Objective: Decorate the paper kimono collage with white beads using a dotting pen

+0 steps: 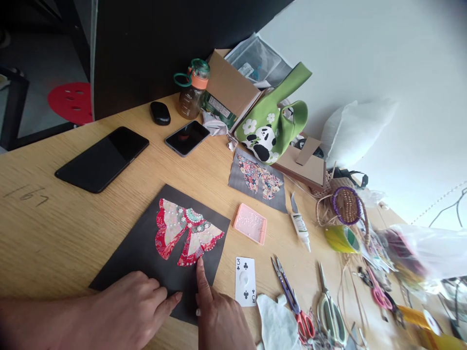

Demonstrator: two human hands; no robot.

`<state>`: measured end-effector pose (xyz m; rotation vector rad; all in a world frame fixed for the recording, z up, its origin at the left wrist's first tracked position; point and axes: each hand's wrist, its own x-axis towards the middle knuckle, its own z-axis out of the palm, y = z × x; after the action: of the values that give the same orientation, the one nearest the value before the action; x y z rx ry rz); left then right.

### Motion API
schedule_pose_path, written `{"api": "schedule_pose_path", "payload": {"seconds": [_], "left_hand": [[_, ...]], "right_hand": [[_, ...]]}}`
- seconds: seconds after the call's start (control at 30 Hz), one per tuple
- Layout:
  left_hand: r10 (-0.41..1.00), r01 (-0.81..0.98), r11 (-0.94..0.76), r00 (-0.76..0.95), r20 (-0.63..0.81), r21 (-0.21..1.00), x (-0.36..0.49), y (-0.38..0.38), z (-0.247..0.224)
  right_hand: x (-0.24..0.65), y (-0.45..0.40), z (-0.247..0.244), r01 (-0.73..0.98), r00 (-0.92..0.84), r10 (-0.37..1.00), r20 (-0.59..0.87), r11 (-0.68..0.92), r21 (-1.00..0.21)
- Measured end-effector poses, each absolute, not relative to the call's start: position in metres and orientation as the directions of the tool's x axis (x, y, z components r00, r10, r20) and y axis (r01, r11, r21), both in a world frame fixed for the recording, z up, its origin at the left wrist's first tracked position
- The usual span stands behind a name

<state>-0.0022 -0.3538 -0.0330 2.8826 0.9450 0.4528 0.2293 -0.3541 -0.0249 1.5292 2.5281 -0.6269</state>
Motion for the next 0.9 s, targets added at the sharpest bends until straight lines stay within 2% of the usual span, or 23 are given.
{"api": "schedule_pose_path", "payload": {"seconds": [0.13,0.2,0.3,0.37,0.43,0.53,0.63,0.77,0.9], "left_hand": [[0.565,0.544,-0.825,0.805,0.184,0.153,-0.004,-0.352,-0.028],[0.560,0.540,-0.827,0.817,0.136,0.157,-0.004,-0.352,-0.029],[0.554,0.537,-0.826,0.829,0.072,0.172,-0.004,-0.353,-0.034],[0.535,0.519,-0.834,0.843,0.048,0.189,-0.005,-0.354,-0.036],[0.508,0.491,-0.848,0.861,0.042,0.199,-0.007,-0.353,-0.038],[0.486,0.462,-0.863,0.869,0.087,0.204,-0.009,-0.352,-0.037],[0.541,0.497,-0.832,0.825,0.162,0.245,-0.006,-0.349,-0.035],[0.679,0.554,-0.712,0.700,0.221,0.432,0.003,-0.334,-0.028],[0.775,0.574,-0.558,0.618,0.129,0.599,0.012,-0.304,-0.015]], "right_hand": [[0.232,-0.351,-0.005,0.826,-0.498,0.836,-0.232,0.375,-0.422],[0.234,-0.350,0.010,0.798,-0.431,0.890,-0.148,0.299,-0.524],[0.236,-0.349,0.028,0.773,-0.087,0.994,0.073,0.113,-0.625],[0.237,-0.347,0.031,0.740,0.146,0.970,0.192,0.022,-0.672],[0.236,-0.346,0.026,0.699,0.253,0.925,0.283,0.027,-0.714],[0.230,-0.346,0.010,0.639,0.233,0.927,0.293,0.082,-0.765],[0.221,-0.350,-0.008,0.617,0.185,0.922,0.340,0.161,-0.771],[0.216,-0.357,-0.026,0.620,0.058,0.886,0.459,0.329,-0.712],[0.219,-0.359,-0.032,0.664,-0.079,0.838,0.540,0.449,-0.598]]}}
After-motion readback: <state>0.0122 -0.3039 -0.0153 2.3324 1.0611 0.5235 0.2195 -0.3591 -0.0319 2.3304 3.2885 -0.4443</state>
